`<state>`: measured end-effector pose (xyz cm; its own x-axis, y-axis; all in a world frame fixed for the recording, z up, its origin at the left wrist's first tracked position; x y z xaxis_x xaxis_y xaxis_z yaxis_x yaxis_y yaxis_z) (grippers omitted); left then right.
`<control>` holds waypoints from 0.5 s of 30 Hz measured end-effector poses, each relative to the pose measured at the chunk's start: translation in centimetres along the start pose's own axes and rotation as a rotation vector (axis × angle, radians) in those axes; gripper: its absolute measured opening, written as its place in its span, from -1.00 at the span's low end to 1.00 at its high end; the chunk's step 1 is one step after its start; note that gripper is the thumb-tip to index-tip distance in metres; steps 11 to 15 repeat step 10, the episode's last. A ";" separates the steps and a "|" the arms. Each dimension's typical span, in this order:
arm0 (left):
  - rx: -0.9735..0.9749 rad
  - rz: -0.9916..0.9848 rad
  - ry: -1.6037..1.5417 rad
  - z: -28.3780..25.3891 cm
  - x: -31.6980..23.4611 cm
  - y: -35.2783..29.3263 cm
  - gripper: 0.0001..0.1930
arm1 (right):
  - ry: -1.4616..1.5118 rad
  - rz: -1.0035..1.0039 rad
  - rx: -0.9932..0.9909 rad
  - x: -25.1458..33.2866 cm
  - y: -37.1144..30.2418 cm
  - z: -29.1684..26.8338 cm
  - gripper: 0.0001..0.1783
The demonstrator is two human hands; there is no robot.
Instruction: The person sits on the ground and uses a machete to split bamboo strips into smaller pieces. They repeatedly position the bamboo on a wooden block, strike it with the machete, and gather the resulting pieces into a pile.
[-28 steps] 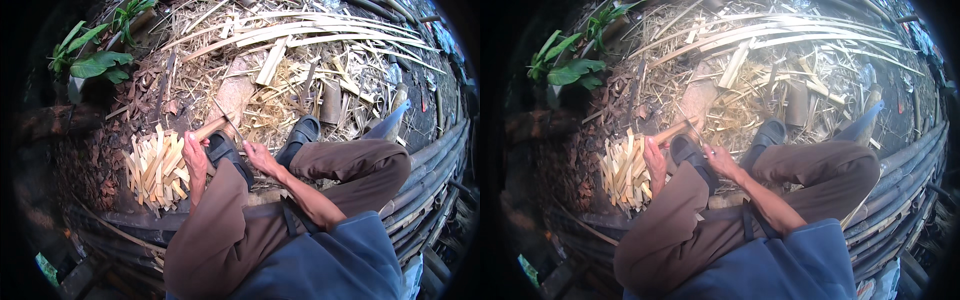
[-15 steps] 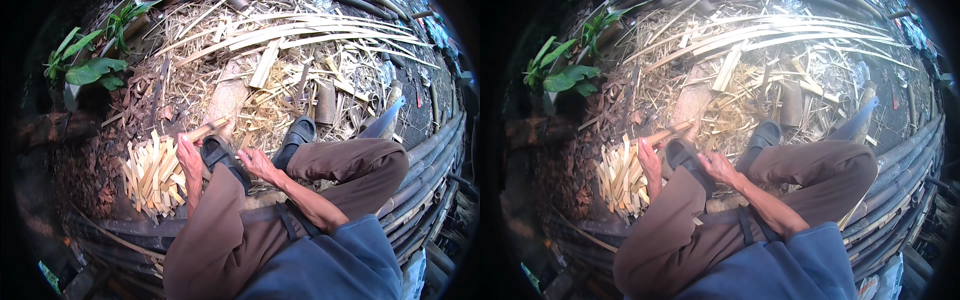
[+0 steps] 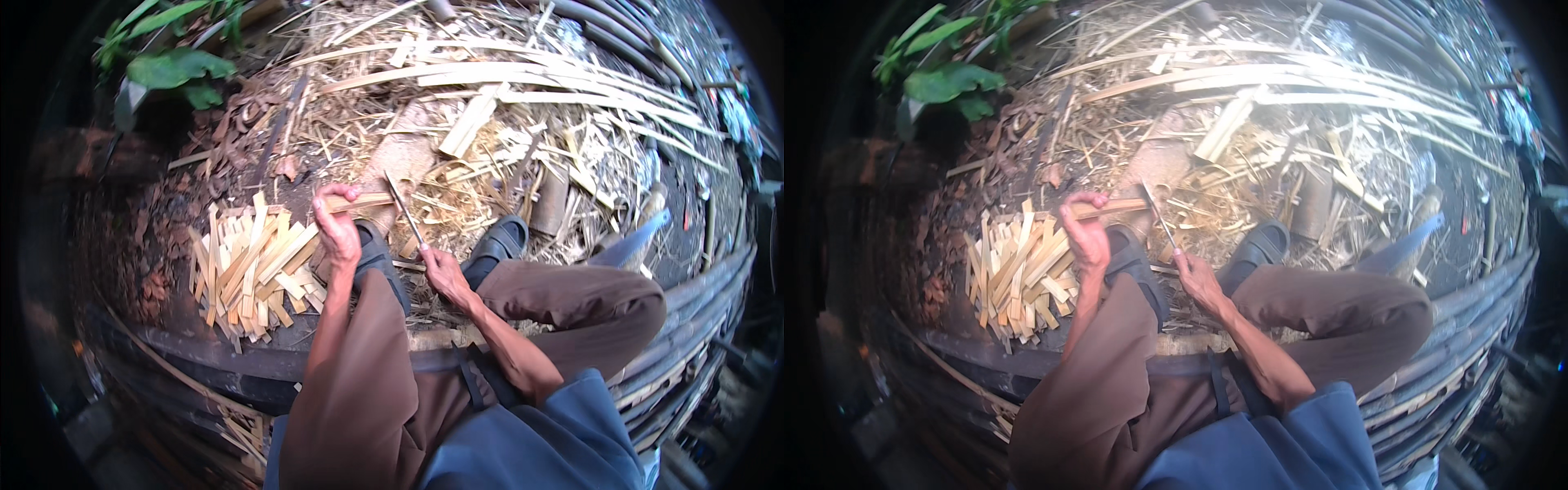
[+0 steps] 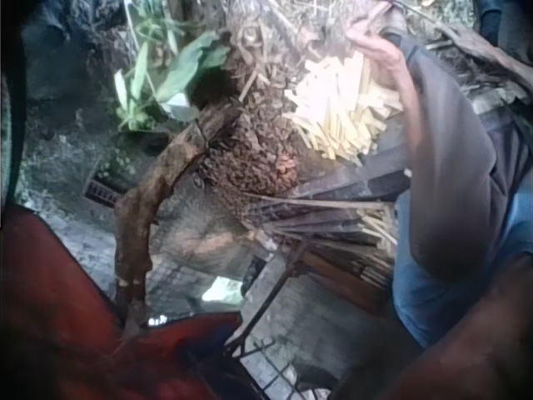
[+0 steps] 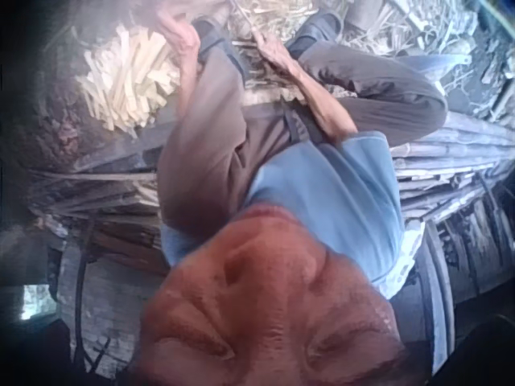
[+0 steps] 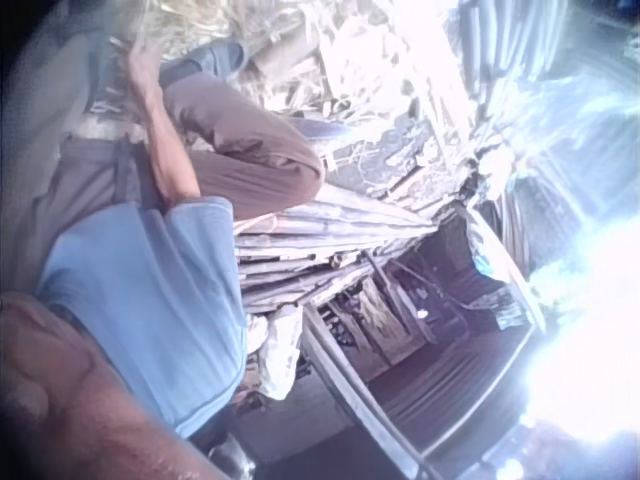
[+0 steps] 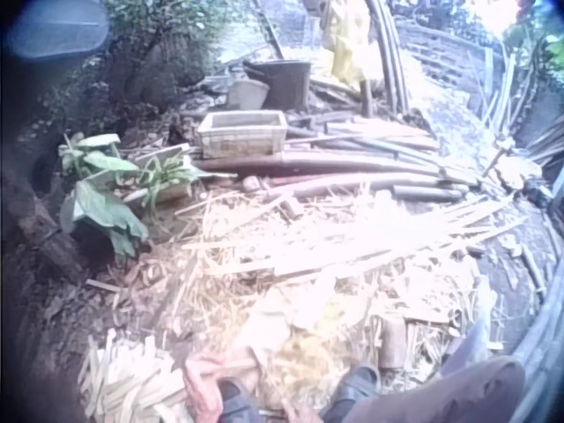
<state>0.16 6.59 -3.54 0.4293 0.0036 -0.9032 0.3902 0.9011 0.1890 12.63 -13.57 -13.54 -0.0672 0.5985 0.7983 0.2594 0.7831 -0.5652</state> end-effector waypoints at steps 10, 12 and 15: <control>0.384 -0.167 0.733 2.4 1.5 1.7 -0.73 | 0.308 -0.232 0.180 17.2 -2.6 -4.0 -0.40; 0.384 -0.167 0.733 2.4 1.5 1.7 -0.73 | 0.308 -0.232 0.180 17.2 -2.6 -4.0 -0.40; 0.384 -0.167 0.733 2.4 1.5 1.7 -0.73 | 0.308 -0.232 0.180 17.2 -2.6 -4.0 -0.40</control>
Point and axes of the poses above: each hand's wrist, its own y-axis towards the middle knuckle, its own z-axis out of the palm, x = y × z, the point moved 6 cm from there along y, towards the middle knuckle, and after that the axes turned 9 degrees about x, right-handed, at the moved point
